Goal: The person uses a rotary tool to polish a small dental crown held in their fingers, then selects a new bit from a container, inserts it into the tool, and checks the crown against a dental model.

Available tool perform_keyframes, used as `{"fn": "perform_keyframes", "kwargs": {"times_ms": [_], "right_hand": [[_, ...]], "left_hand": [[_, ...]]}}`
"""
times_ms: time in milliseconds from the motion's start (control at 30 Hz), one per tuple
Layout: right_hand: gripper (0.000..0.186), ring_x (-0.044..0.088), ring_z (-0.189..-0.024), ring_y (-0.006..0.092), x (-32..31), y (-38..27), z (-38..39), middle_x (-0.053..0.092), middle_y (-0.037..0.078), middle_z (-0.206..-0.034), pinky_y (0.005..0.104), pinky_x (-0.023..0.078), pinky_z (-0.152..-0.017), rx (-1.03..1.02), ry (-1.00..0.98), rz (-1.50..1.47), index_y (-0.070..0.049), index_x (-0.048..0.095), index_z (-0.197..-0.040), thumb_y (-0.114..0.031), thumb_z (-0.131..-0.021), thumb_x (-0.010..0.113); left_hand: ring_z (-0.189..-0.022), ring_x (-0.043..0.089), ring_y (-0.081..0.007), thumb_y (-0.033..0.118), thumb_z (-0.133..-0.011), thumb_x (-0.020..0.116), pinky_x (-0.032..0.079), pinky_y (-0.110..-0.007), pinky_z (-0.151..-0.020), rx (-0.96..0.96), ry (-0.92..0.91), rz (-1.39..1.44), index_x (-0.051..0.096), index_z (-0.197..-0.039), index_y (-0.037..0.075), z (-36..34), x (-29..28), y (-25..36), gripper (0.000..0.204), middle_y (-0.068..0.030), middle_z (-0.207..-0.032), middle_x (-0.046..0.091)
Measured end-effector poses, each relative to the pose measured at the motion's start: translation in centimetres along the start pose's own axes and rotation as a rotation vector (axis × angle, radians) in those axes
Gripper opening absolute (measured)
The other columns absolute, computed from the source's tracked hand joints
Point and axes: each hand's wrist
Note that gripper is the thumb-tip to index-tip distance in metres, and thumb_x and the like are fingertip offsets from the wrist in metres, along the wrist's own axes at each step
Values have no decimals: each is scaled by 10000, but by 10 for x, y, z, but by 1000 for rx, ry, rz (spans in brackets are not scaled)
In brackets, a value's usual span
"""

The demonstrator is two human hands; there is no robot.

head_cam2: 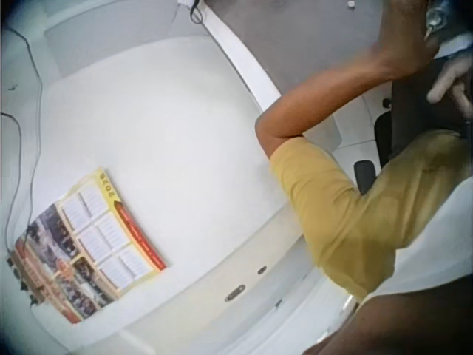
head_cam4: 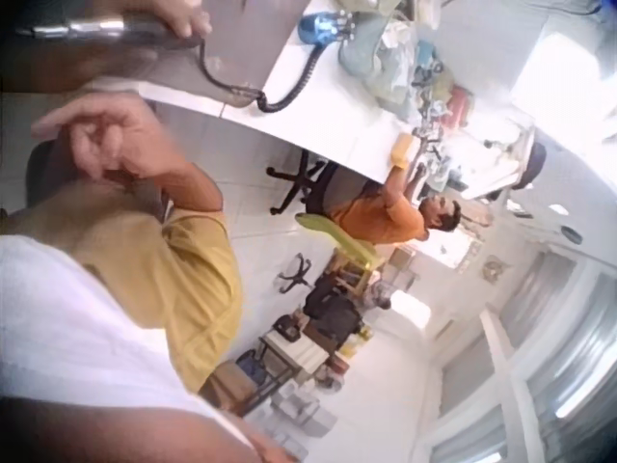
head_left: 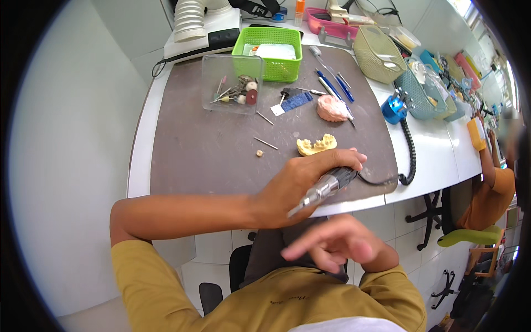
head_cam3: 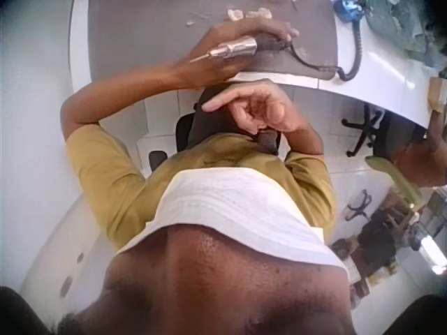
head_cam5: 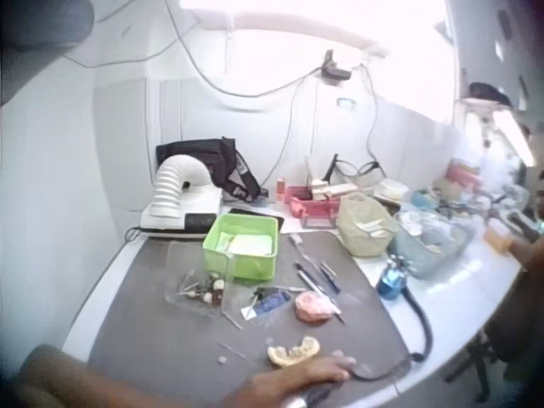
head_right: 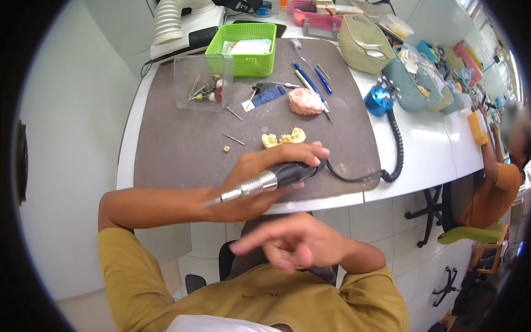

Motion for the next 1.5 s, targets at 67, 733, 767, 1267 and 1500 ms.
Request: {"fn": "perform_keyframes", "kwargs": {"times_ms": [67,733,767,1267,1500], "right_hand": [[1224,364,-527,23,2,19,-11,466,-40,-668,195,255,-482,-4,-13,-211,71,386,-1444,-870,-680,556],[204,624,-710,109,-43,-14,-5,679,74,-811,227,464,-634,-686,731,485,10,707,-952,-179,-879,690],[210,644,-723,108,-45,-16,-6,682,75,-831,223,480,-640,-679,809,527,17,698,-981,-173,-894,672],[176,685,-842,143,-48,13,-3,690,121,-870,272,536,-769,-748,790,642,15,654,-946,9,-790,736],[204,699,-905,335,-30,31,-25,613,142,-813,387,566,-759,-1149,580,799,12,556,-957,55,-787,661]], "left_hand": [[-1272,553,-340,-31,-812,652,515,-386,-984,77,-58,-96,572,-1168,40,0,1,1,371,-159,-1318,593],[-797,644,-289,-22,-867,619,508,-374,-727,-421,580,-881,670,-1067,18,47,-18,27,210,-136,-964,641],[-797,644,-289,-22,-867,619,508,-374,-727,-420,581,-886,670,-1067,18,44,-18,26,210,-136,-964,641],[-815,645,-136,-1,-945,593,523,-275,-720,-385,806,-273,699,-970,-2,46,18,32,108,-71,-942,691],[-864,655,-150,83,-938,673,550,-281,-791,-150,859,320,663,-1089,-24,55,59,23,186,-109,-952,689]]}}
Point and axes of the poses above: each hand's wrist, its own z-axis away from the middle knuckle, its own x-axis out of the palm, y = z × x
